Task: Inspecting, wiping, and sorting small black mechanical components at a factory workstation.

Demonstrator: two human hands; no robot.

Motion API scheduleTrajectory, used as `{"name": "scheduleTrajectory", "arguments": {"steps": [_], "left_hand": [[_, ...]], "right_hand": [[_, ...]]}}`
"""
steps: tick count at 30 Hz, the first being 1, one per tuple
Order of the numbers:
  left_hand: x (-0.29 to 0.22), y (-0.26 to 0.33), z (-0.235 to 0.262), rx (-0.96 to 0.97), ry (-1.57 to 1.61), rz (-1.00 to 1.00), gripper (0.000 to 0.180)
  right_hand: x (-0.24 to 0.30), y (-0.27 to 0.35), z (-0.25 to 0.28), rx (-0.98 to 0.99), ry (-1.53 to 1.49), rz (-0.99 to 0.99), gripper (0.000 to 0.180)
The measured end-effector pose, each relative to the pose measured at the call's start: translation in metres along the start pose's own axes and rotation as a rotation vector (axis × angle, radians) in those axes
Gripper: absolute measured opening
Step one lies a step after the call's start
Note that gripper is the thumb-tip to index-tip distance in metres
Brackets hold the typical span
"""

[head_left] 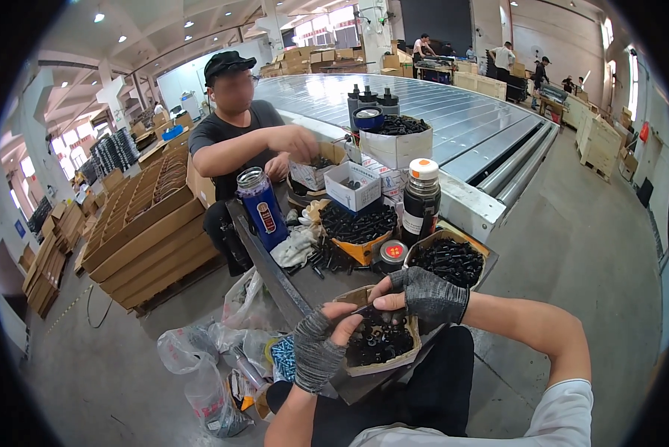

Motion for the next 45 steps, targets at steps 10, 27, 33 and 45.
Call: {"name": "scheduleTrajectory", "arguments": {"steps": [10, 27, 33, 45], "left_hand": [[-0.001, 0.003, -0.009, 0.029, -0.126, -0.151, 0.013], [0.008, 0.009, -0.002, -0.108, 0.051, -0.038, 0.011], [0.004, 0.013, 0.000, -0.152, -0.045, -0.228, 0.013], [0.003, 0.019, 0.002, -0.187, -0.043, -0.314, 0.015]], "right_hand": [[0.001, -0.005, 0.002, -0.038, -0.023, 0.051, 0.031], [0.007, -0.006, 0.000, -0.013, 0.000, 0.105, 0.030], [0.016, -0.003, -0.008, 0.006, 0.012, 0.156, 0.030], [0.014, -0.001, -0.010, -0.056, -0.083, 0.159, 0.032]]}}
Point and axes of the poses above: each hand's wrist, its own y-axis away from the middle knuckle, its own z-axis out of the back of the hand, x = y × z, the point moved 7 cm from there along -y, towards the middle knuckle, and after that the axes turned 15 degrees about y, right-handed, at the moved point
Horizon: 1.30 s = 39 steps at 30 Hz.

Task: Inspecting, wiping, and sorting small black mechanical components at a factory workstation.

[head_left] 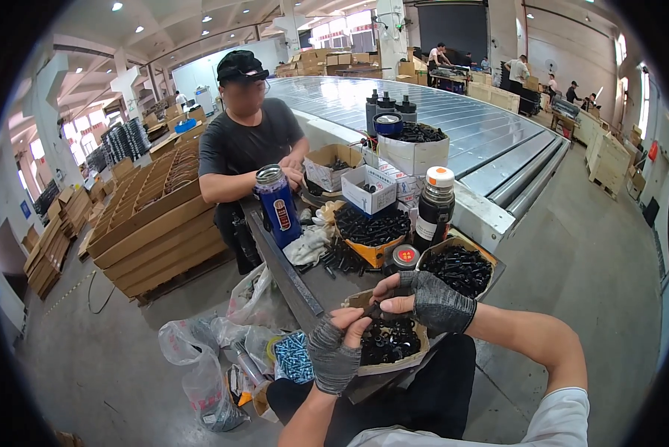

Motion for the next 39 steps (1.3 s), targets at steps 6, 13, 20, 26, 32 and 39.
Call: {"name": "scheduleTrajectory", "arguments": {"steps": [6, 13, 20, 26, 32, 39], "left_hand": [[-0.002, -0.002, -0.005, 0.059, -0.007, 0.017, 0.017], [0.000, -0.007, -0.012, 0.148, -0.069, 0.198, 0.014], [0.010, -0.006, -0.015, 0.184, -0.091, 0.268, 0.017], [0.025, -0.004, -0.004, -0.002, 0.268, 0.498, 0.020], [0.033, -0.005, 0.006, -0.018, 0.355, 0.605, 0.020], [0.019, -0.013, 0.008, -0.036, 0.215, 0.468, 0.019]], "right_hand": [[0.012, 0.002, -0.001, -0.006, 0.170, -0.020, 0.035], [0.016, 0.002, 0.000, 0.031, 0.124, -0.013, 0.033], [0.035, 0.001, 0.003, 0.035, 0.458, 0.116, 0.033], [0.017, -0.003, 0.009, 0.050, 0.284, 0.009, 0.034], [-0.010, -0.002, 0.011, 0.118, -0.197, -0.112, 0.044], [-0.009, -0.003, 0.004, 0.249, -0.184, -0.091, 0.045]]}}
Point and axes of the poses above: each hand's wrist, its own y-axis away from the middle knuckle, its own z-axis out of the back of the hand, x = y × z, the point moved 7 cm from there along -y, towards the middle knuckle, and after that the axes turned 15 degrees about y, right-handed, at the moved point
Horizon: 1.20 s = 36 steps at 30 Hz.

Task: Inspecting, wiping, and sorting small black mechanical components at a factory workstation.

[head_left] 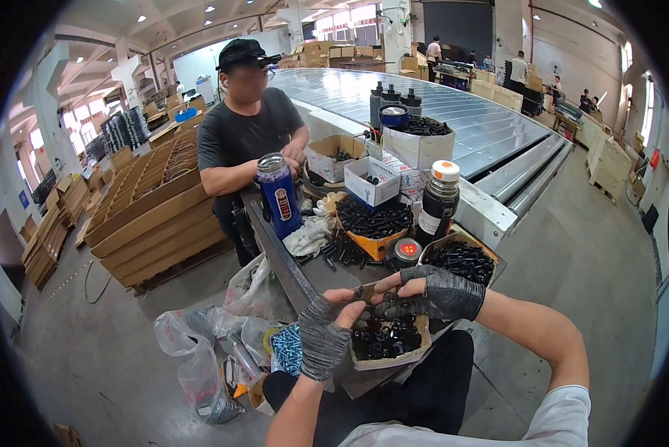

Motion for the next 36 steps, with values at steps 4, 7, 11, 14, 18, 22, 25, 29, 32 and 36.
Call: {"name": "scheduleTrajectory", "arguments": {"steps": [4, 7, 11, 14, 18, 22, 25, 29, 32, 36], "left_hand": [[-0.002, 0.001, 0.001, -0.014, -0.005, -0.022, 0.018], [0.000, 0.000, 0.001, -0.006, 0.010, -0.089, 0.017], [0.003, 0.000, 0.003, -0.003, -0.017, -0.148, 0.014], [0.002, -0.001, 0.002, -0.010, -0.012, -0.175, 0.013], [0.000, -0.002, 0.000, -0.007, -0.030, -0.175, 0.016], [0.006, -0.006, 0.003, -0.035, -0.025, -0.159, 0.016], [0.003, -0.007, 0.003, -0.042, -0.049, -0.240, 0.014], [0.001, -0.008, -0.003, -0.043, -0.026, -0.224, 0.014], [0.005, -0.009, -0.002, -0.058, -0.006, -0.200, 0.015], [0.008, -0.008, 0.003, -0.160, 0.044, -0.132, 0.016]], "right_hand": [[0.003, 0.001, -0.009, 0.007, 0.083, -0.033, 0.048], [0.000, 0.000, -0.006, -0.036, 0.078, -0.063, 0.046], [-0.005, -0.004, -0.005, -0.097, 0.090, -0.072, 0.042], [-0.006, -0.006, -0.005, -0.079, -0.005, -0.048, 0.040], [-0.007, -0.009, -0.004, -0.092, 0.064, 0.033, 0.040], [0.001, -0.008, -0.003, -0.233, 0.365, 0.048, 0.037], [0.001, -0.011, -0.003, -0.269, 0.393, 0.023, 0.037], [-0.001, -0.014, -0.002, -0.313, 0.370, 0.050, 0.037], [-0.002, -0.016, -0.004, -0.351, 0.392, 0.091, 0.035], [0.002, -0.017, -0.007, -0.411, 0.415, 0.110, 0.031]]}}
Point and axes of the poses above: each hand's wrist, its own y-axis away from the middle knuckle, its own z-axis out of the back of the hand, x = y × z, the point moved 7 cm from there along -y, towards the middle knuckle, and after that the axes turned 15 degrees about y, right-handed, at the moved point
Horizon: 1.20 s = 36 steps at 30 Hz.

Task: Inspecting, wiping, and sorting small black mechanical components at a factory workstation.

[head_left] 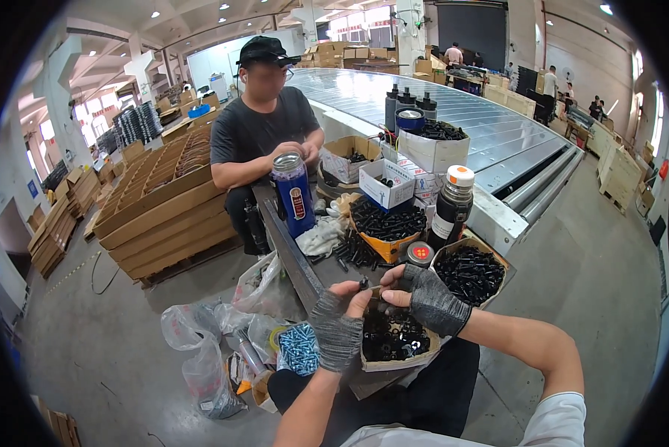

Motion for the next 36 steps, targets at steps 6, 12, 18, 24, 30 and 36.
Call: {"name": "scheduleTrajectory", "arguments": {"steps": [6, 12, 18, 24, 30, 36], "left_hand": [[0.002, -0.003, 0.004, -0.093, 0.040, 0.032, 0.016], [-0.002, -0.003, -0.001, -0.056, 0.007, -0.127, 0.019], [0.005, 0.000, -0.003, -0.133, 0.124, -0.002, 0.020], [0.016, -0.001, 0.000, -0.164, 0.297, 0.163, 0.022], [0.016, -0.002, 0.002, -0.185, 0.258, 0.106, 0.021], [0.015, -0.003, 0.007, -0.192, 0.193, 0.054, 0.021]], "right_hand": [[-0.004, 0.001, -0.017, 0.120, -0.311, -0.121, 0.031], [-0.011, 0.002, -0.025, 0.132, -0.464, -0.133, 0.032], [-0.011, 0.002, -0.027, 0.141, -0.558, -0.111, 0.029], [-0.008, 0.002, -0.030, 0.134, -0.595, -0.086, 0.026], [-0.008, 0.001, -0.032, 0.079, -0.599, -0.072, 0.022], [-0.003, 0.002, -0.034, 0.050, -0.600, -0.073, 0.026]]}}
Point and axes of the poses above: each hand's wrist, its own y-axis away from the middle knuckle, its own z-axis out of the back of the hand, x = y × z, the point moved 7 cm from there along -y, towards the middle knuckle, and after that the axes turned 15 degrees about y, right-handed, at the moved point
